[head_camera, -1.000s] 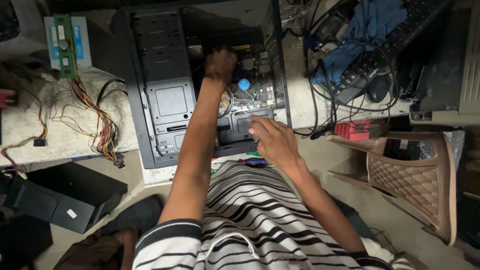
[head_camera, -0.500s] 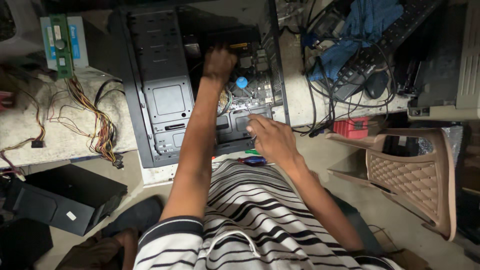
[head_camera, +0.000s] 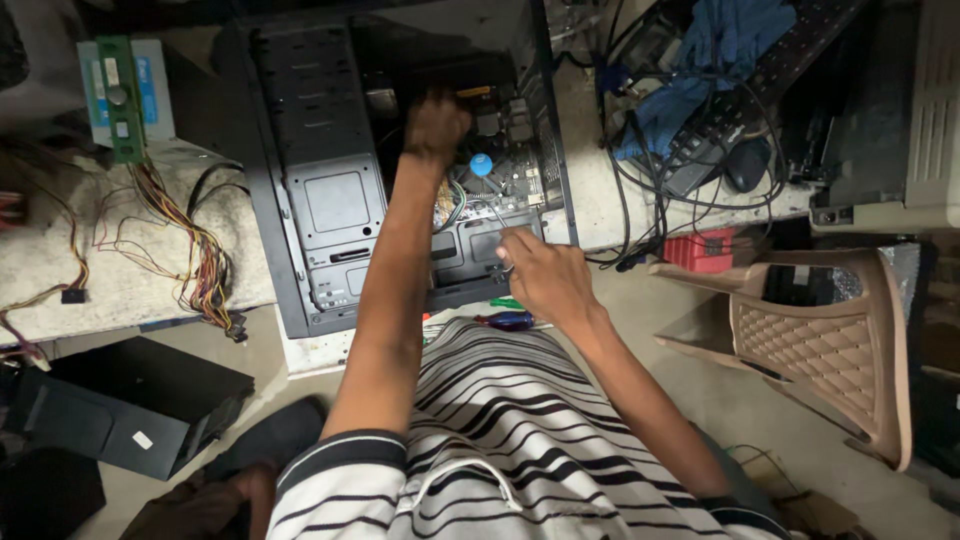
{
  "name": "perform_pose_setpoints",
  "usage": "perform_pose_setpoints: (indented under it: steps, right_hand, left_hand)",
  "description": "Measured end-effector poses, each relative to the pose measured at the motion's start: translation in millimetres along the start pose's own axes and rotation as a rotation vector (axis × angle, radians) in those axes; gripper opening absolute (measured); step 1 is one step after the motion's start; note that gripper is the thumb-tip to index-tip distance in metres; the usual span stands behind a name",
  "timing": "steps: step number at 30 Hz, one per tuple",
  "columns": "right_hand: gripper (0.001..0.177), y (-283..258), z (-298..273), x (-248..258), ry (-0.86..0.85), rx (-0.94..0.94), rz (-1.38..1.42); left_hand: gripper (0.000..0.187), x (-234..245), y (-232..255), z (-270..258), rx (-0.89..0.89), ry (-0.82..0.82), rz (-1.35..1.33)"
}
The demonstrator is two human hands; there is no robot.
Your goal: The person works inside an open desktop computer case, disconnecting cables and removing the CPU cooler. They then place the cooler on the workbench.
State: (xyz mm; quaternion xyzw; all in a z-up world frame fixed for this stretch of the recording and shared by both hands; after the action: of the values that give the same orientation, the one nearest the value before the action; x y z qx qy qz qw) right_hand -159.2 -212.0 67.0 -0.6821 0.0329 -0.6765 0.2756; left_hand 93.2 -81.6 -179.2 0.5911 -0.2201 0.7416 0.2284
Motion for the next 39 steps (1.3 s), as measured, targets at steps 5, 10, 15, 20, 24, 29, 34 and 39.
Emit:
perform_pose_setpoints:
  steps: [5, 10, 15, 20, 24, 29, 34, 39]
  right_hand:
    - [0.020, 1.8, 1.3, 2.4, -0.004, 0.018, 0.005]
    - [0.016, 2.9, 0.7, 1.0, -0.018, -0.015, -0.007]
    - [0.020, 2.5, 0.8, 0.0, -0.015, -0.014, -0.003]
    - [0.023, 3.7, -0.5, -1.6, -0.031, -0.007, -0.005]
    - [0.025, 6.6, 0.9, -2.6, -0.037, -0.012, -0.010]
    - [0.027, 9.1, -0.5, -5.1, -0.062, -0.026, -0.021]
    - [0.029, 9.2, -0.7, -7.3, -0.134, -0.067, 0.017]
    - [0.030, 8.9, -0.5, -4.4, -0.089, -0.025, -0.002]
  left_hand:
    - [0.018, -4.6, -6.0, 3.5, 0.069, -0.146, -0.068]
    - [0.024, -12.5, -14.9, 3.0, 0.318, -0.258, -0.400]
    - [0.020, -2.6, -5.3, 4.5, 0.047, -0.244, -0.104]
    - [0.020, 0.9, -2.0, 5.4, 0.085, -0.262, -0.132]
    - [0.019, -10.8, -9.3, 8.8, 0.184, -0.430, -0.183]
    - [0.020, -19.1, -8.9, 3.9, 0.108, -0.201, -0.083]
    - [0.013, -10.2, -2.8, 6.5, 0.003, -0.266, -0.019]
    - [0.018, 7.5, -5.2, 7.9, 0.064, -0.409, -0.080]
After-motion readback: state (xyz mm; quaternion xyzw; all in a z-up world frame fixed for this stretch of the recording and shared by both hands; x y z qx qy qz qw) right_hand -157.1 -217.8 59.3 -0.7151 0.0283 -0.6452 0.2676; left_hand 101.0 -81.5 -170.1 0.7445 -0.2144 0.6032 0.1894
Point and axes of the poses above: each hand's wrist, its own z-axis towards the middle knuckle, its own x-axis out of the back of the hand, y = z × x, the point moved 2 cm from there along z, towards the middle knuckle, and after that the axes turned 5 degrees about -y, right-handed, at the moved point
